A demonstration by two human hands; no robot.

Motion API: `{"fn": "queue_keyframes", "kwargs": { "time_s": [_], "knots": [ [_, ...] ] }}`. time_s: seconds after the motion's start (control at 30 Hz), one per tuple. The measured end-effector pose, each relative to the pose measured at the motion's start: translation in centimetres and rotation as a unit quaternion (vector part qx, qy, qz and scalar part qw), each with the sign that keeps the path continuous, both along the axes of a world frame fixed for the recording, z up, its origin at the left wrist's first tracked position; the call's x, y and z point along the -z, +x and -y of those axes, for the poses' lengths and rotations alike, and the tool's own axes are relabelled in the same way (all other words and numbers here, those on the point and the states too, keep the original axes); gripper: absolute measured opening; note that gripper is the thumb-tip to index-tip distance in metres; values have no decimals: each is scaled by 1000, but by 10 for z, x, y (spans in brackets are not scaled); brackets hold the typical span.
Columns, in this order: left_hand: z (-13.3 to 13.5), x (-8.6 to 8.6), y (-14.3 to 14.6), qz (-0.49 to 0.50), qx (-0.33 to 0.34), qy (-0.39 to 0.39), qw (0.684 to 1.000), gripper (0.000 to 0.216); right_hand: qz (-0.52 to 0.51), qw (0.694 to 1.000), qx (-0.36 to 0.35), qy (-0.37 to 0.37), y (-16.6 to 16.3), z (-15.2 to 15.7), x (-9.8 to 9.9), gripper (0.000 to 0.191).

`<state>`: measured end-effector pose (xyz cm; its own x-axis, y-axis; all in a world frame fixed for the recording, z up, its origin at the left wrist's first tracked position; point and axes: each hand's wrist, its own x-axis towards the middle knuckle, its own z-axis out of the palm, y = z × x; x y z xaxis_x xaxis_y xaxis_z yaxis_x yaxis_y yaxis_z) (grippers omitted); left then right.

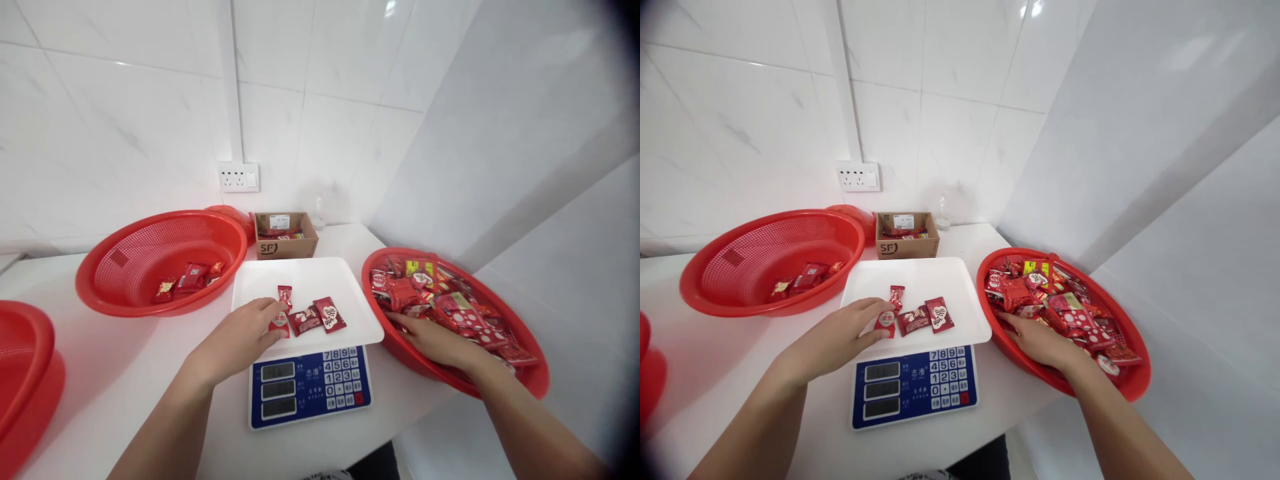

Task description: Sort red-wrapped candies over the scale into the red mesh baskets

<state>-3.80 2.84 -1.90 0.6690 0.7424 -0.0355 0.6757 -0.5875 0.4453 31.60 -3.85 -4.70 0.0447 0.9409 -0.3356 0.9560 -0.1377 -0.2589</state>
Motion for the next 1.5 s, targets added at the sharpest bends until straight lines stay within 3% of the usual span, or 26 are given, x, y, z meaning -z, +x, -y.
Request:
{"fn": "queue_keyframes", "kwargs": {
  "time_s": [0.27, 0.57, 0.73, 0.9, 1.0, 1.1, 1.2, 1.33, 1.5],
  "knots": [
    [0, -1, -2, -1, -2, 1, 1000, 39, 21, 999, -35, -3, 1, 0, -1, 55],
    [0, -2, -2, -2, 2, -3, 1000, 40, 3, 997, 9, 72, -5, -3, 7, 35],
    [0, -3, -2, -1, -5, 2, 1000, 41, 4, 988, 71, 139, -7, -1, -5, 29],
    [2, -2, 2, 41, -20, 28, 999, 38, -58, 950, 166, 259, -32, 3, -23, 33],
    [4, 0, 6, 55, -8, 39, 998, 36, -117, 945, 141, 272, -60, -3, -23, 37],
    [5, 3, 9, 53, 21, 32, 998, 34, -200, 944, 66, 254, -87, -20, -17, 34],
    [6, 3, 11, 50, 40, 23, 998, 34, -231, 935, 43, 266, -105, -40, -7, 46],
    [6, 4, 10, 50, 39, 24, 998, 35, -292, 911, 45, 288, -106, -52, 2, 62],
    [3, 7, 9, 53, 32, 19, 998, 37, -255, 924, 43, 284, -86, -33, 1, 50]
  ]
}}
